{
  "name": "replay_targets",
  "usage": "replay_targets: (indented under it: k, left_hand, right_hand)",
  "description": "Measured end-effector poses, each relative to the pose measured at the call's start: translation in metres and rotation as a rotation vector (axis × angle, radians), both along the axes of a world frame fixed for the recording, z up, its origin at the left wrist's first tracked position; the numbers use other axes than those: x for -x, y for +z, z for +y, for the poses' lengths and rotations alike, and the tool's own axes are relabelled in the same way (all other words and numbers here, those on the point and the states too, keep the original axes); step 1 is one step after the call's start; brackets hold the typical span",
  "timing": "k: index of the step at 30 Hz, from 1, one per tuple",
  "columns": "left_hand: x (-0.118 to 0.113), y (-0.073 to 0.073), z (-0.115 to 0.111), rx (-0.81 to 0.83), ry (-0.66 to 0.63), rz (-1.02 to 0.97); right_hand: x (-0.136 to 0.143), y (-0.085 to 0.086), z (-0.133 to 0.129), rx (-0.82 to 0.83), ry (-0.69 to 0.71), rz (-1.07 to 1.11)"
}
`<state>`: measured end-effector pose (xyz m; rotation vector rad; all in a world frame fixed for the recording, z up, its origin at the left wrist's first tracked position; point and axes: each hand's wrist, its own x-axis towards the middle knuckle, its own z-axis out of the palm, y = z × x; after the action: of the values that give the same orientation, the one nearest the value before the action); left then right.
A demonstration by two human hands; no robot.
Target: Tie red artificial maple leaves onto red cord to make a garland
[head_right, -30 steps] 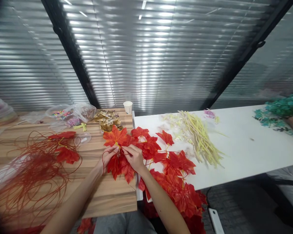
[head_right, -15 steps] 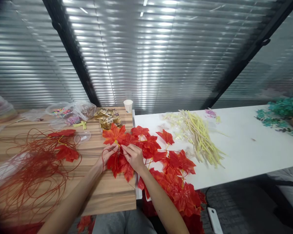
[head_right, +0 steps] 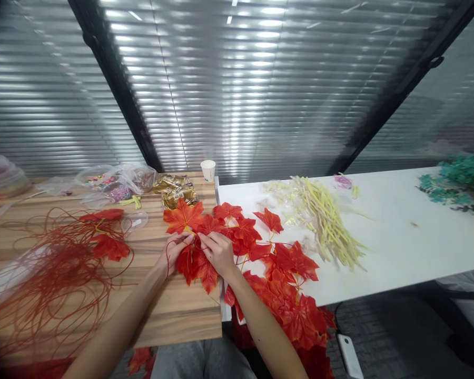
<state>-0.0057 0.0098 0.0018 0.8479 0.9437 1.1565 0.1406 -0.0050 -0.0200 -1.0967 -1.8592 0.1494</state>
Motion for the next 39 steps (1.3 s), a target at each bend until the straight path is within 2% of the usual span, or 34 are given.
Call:
replay_targets:
  k: [21, 26, 30, 39]
  left_hand:
    - [0.0029, -0.0082, 0.0024, -0.057, -0.02, 0.047]
    - [0.001, -0.0078, 0.0022, -0.147, -0.022, 0.087]
    - [0.0003, -0.0092, 0.0036, -0.095, -0.007, 0.083]
    - [0.0023, -0.0044, 0.0021, -0.051, -0.129, 0.03]
  right_hand:
    - [-0.001, -0.0002, 0.0012, -0.016, 0.004, -0.058]
    - [0.0003, 0.0028, 0.0004, 0.0, 0.015, -0.048]
    - [0.0013, 0.0039, 0.0001, 0.035, 0.061, -0.013]
    - [0.0034, 0.0005, 0.0004, 0.111, 0.139, 0.088]
